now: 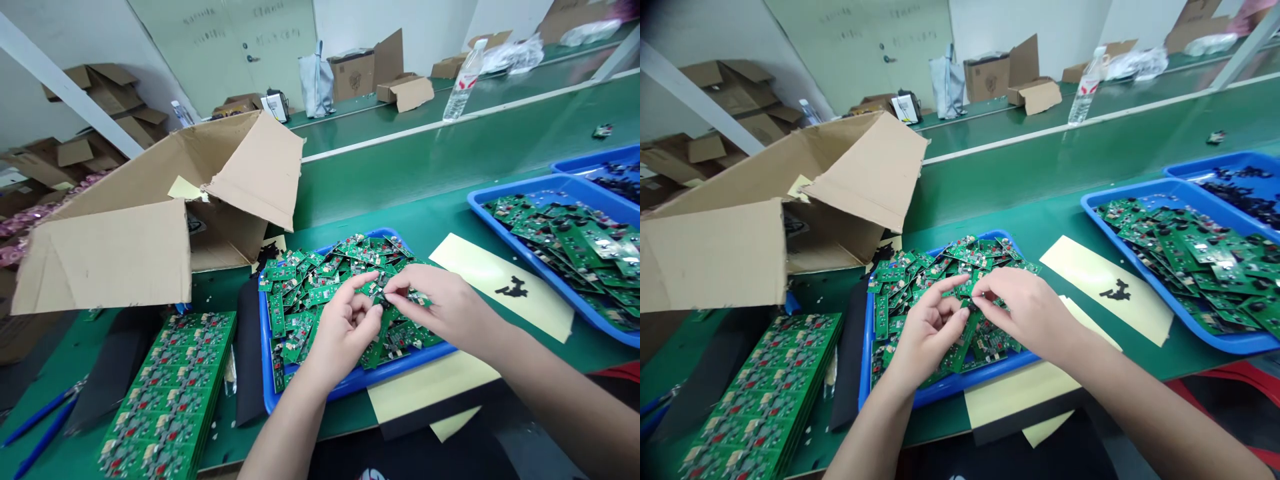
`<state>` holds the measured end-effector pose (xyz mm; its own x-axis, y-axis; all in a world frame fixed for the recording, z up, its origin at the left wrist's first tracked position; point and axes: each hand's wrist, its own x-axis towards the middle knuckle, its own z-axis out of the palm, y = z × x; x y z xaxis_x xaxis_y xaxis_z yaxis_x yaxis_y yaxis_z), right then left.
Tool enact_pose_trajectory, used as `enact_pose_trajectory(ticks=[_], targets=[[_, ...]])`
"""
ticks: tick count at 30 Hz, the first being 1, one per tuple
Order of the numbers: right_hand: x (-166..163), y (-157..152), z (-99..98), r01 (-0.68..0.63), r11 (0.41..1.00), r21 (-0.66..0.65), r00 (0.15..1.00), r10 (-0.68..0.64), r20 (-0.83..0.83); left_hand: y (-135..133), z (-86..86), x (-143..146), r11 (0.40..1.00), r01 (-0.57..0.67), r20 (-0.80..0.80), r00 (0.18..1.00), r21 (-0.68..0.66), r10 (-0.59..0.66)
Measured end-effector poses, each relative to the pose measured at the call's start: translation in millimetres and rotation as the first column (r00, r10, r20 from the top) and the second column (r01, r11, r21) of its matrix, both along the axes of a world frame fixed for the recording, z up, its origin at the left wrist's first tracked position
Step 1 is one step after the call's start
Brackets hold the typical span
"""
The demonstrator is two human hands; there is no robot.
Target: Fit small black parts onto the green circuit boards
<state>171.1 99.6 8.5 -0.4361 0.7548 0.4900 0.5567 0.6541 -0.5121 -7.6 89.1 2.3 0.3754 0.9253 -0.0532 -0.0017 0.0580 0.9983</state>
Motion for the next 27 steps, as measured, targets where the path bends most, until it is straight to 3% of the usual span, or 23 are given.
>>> enact_pose_trajectory(ticks=[7, 9, 12, 15, 17, 22, 27], targets=[[1.2, 0.0, -8.1, 0.085, 0.996, 0.031, 0.992, -0.081, -0.101, -2.9, -0.5, 0.4, 0.999, 0.029, -0.021, 0.999, 0.024, -0.028], [3.2, -0.7, -9.0, 0.126, 0.991, -0.042, 0.974, -0.131, -0.182, -4.2, -3.2, 1.2, 0.997, 0.032, -0.056, 0.998, 0.066, -0.028], [3.3, -4.7, -14.0, 0.164, 0.955, -0.248, 0.887, -0.253, -0.387, -4.7, -9.4, 1.3, 0.978, -0.076, -0.118, 0.988, 0.195, 0.1], [-3.2, -12.3, -23.6, 0.039, 0.872, -0.489, 0.828, -0.302, -0.472, -3.4, -15.7, 0.0, 0.925, -0.153, -0.166, 0.961, 0.348, 0.221], [-10.1, -18.2, -29.8, -0.079, 0.821, -0.565, 0.826, -0.263, -0.498, -2.3, -18.5, -0.7, 0.897, -0.139, -0.205, 0.948, 0.421, 0.243], [-23.5, -26.4, -35.2, -0.158, 0.802, -0.577, 0.798, -0.241, -0.553, -0.1, -18.2, -0.5, 0.875, -0.165, -0.26, 0.915, 0.456, 0.308], [-25.7, -23.6, -38.9, -0.138, 0.802, -0.581, 0.763, -0.288, -0.579, -0.5, -14.0, 0.7, 0.923, -0.209, -0.21, 0.935, 0.323, 0.285]])
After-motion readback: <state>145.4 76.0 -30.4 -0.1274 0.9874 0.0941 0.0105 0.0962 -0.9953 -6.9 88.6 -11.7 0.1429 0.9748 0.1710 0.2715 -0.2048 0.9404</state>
